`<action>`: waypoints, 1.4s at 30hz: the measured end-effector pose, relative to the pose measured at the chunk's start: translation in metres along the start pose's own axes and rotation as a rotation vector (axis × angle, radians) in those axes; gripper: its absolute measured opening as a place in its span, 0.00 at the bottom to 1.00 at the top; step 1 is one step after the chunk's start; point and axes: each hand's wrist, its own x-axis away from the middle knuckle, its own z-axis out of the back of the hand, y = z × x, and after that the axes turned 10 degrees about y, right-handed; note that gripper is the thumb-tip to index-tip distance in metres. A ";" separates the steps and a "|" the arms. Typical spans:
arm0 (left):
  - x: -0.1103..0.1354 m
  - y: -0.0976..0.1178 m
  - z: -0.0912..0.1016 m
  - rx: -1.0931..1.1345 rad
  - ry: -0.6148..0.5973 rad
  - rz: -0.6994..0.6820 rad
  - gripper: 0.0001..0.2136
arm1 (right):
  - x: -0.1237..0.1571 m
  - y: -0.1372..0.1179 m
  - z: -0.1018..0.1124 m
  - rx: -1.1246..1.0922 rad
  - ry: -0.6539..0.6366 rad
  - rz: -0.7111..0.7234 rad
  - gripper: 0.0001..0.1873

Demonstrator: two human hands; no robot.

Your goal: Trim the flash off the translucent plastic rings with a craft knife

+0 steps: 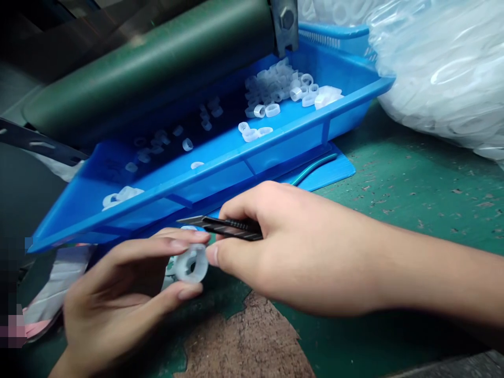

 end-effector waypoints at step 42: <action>0.007 0.007 0.001 -0.317 0.116 0.231 0.05 | 0.008 0.027 -0.017 0.844 0.064 0.495 0.10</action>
